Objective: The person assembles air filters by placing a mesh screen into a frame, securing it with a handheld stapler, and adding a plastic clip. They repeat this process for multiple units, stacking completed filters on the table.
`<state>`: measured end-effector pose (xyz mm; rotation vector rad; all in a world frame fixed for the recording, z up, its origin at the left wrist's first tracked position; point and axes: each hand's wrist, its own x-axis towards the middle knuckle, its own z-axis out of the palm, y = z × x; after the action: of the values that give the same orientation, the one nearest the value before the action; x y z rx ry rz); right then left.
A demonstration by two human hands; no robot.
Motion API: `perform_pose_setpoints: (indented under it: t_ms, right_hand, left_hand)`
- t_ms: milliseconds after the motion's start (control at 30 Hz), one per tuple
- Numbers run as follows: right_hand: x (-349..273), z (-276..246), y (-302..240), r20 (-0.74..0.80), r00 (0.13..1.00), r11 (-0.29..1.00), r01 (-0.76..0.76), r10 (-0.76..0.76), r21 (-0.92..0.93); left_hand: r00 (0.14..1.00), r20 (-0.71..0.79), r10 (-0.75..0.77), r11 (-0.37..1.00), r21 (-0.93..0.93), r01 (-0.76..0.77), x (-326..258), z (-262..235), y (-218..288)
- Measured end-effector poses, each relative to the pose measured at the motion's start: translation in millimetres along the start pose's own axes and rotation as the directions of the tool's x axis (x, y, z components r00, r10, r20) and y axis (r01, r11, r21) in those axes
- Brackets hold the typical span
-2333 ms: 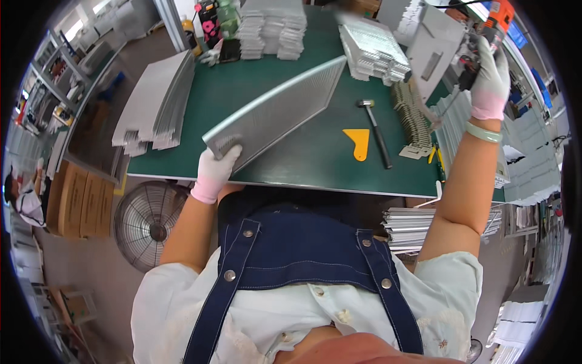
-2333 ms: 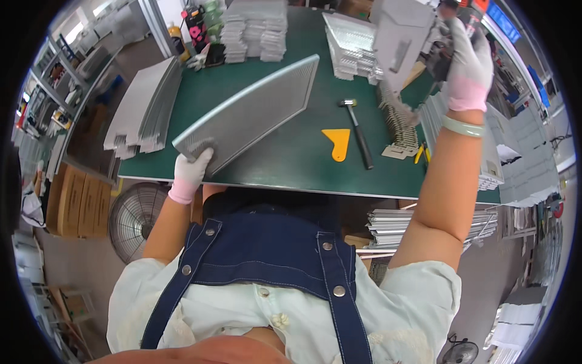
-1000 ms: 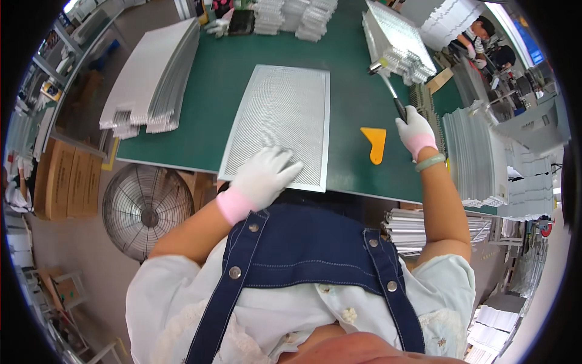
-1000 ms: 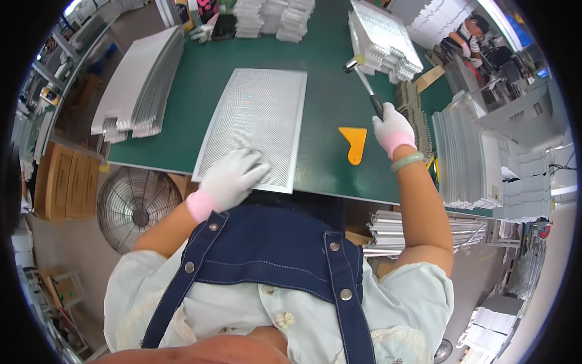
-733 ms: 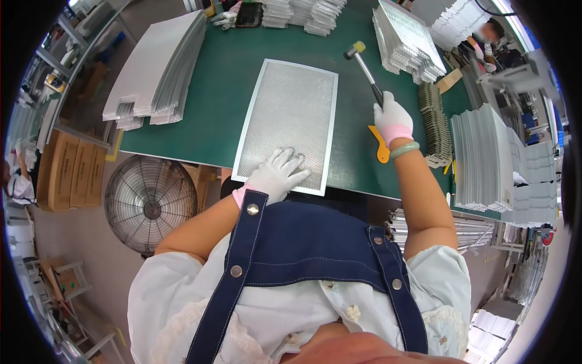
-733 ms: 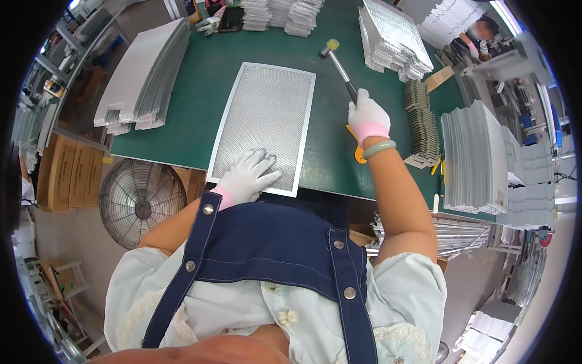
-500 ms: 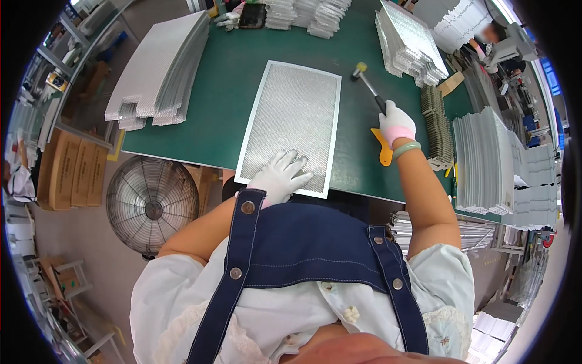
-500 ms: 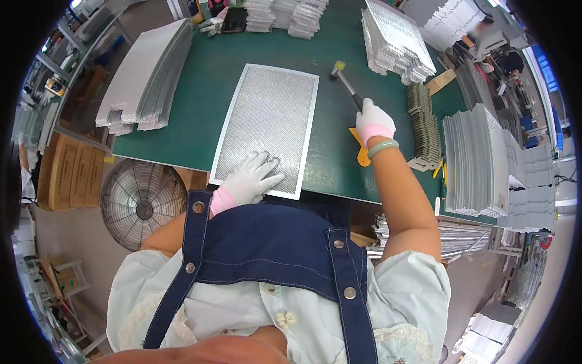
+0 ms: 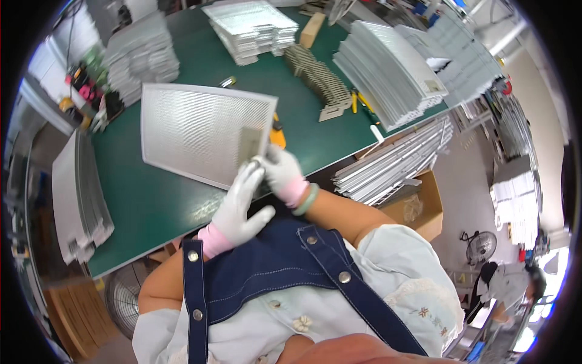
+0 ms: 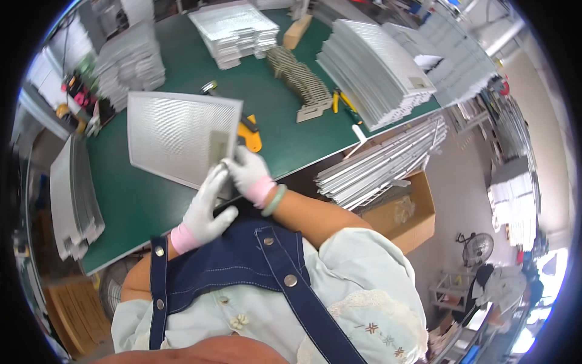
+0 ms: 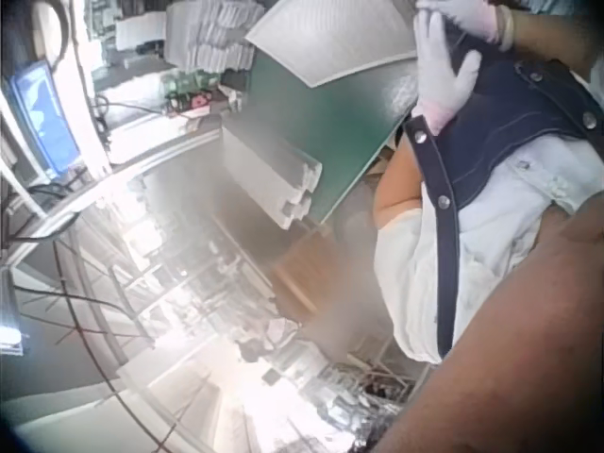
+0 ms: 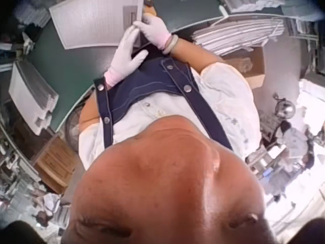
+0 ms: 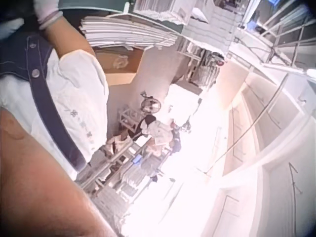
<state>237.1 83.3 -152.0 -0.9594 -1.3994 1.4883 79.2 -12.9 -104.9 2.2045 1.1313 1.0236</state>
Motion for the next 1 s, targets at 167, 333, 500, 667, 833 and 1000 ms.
perform_pose_setpoints:
  t_ms: [167, 333, 500, 667, 833, 1000]
  right_hand:
    - [-46, -190, -119, -0.563, 0.803, 0.962, 0.05, -0.197, -0.267]
    - [-55, -335, -198, -0.755, 0.611, 0.928, 0.373, -0.239, 0.008]
    - [33, -445, -207, -0.49, 0.599, 0.019, -0.621, -0.633, -0.784]
    - [111, -565, -161, -0.71, 0.501, 0.781, -0.103, -0.494, -0.616]
    - [111, -513, -180, -0.783, 0.496, 0.745, -0.341, -0.375, -0.573]
    - [81, -346, -240, -0.383, 0.242, 0.374, -0.083, -0.892, -0.924]
  left_hand:
    - [0.996, -0.034, 0.085, 0.968, 0.239, -0.075, -8, -39, -11]
    - [0.961, -0.274, 0.041, 0.931, 0.36, 0.063, 18, -90, -13]
    - [0.929, -0.303, 0.213, 0.959, 0.248, -0.139, 128, -124, 32]
    - [0.935, -0.235, 0.266, 0.953, 0.207, -0.219, 172, -126, 49]
    - [0.942, -0.184, 0.282, 0.901, 0.389, -0.193, 194, -130, 48]
    - [0.834, -0.287, 0.471, 0.83, 0.465, -0.309, 270, -141, 59]
